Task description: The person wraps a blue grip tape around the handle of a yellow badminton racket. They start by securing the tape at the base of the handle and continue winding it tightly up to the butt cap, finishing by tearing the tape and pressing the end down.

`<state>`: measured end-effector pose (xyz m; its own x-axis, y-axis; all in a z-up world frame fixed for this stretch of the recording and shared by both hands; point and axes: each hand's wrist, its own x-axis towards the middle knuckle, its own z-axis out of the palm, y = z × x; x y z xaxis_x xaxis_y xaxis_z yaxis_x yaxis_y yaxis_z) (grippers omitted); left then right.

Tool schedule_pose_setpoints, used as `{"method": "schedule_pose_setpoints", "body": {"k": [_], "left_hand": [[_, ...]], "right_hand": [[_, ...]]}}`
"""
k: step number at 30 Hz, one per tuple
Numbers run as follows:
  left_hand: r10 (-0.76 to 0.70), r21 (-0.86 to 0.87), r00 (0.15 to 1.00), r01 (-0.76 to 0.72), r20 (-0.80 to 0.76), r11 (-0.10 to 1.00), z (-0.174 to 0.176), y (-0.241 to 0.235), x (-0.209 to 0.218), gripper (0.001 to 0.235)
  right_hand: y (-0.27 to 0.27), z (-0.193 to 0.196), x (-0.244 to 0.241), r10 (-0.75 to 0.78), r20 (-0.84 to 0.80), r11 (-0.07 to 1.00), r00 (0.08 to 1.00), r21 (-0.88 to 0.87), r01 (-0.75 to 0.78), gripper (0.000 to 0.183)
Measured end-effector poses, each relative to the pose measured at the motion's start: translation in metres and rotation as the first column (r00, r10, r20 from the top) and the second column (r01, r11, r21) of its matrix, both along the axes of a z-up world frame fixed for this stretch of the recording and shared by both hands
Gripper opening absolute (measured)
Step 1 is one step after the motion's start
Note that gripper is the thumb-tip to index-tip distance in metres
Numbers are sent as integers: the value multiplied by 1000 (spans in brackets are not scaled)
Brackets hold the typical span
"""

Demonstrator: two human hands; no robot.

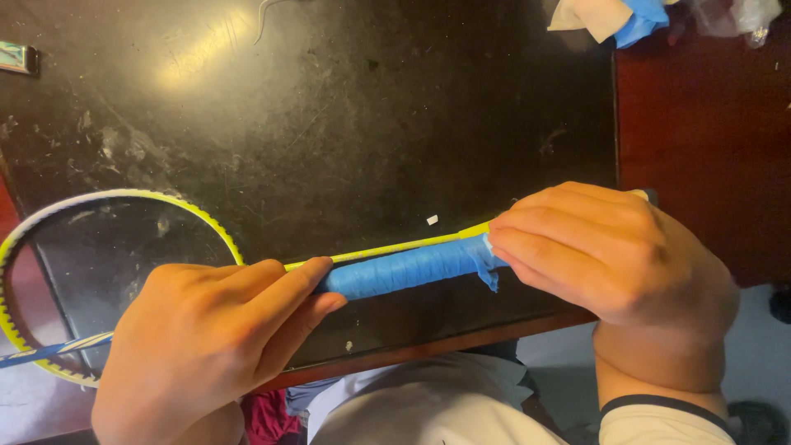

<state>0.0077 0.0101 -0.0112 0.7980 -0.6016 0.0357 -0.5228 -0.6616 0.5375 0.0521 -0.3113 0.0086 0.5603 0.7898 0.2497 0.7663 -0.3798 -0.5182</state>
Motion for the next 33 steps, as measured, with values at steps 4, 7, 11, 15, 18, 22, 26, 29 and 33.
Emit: {"method": "schedule_pose_setpoints", "body": {"k": [4,7,11,15,18,22,26,29,33], "left_hand": [[14,11,1000,-14,5,1000,2,3,1,25],[31,-101,999,-29,19,994,5,8,3,23],[52,-16,999,-52,-6,998,3,12,2,19],[42,12,996,-43,74,999,9,8,3,53],[58,26,992,-62,115,998,12,-4,7,45],[53,2,993,-54,104,999,10,-6,6,43],[60,-8,991,-60,117,998,9,-6,4,42],[57,-18,993,-55,108,998,8,-6,4,42],[52,-27,995,-50,84,998,7,-7,1,39]], "right_hand": [[-10,-12,7,31,-88,997,996,78,-24,27],[-14,-14,10,67,-198,995,978,90,-50,62],[-22,-26,6,87,-283,991,955,125,-53,54],[-25,-33,2,51,-378,991,924,136,1,56],[-25,-31,3,-17,-380,994,925,94,57,57],[-13,-23,9,-9,-242,977,970,206,61,55],[-14,-26,6,-27,-300,957,954,266,111,46],[-14,-25,4,-65,-312,957,948,251,149,41],[-16,-21,2,-114,-337,968,935,172,180,34]]}}
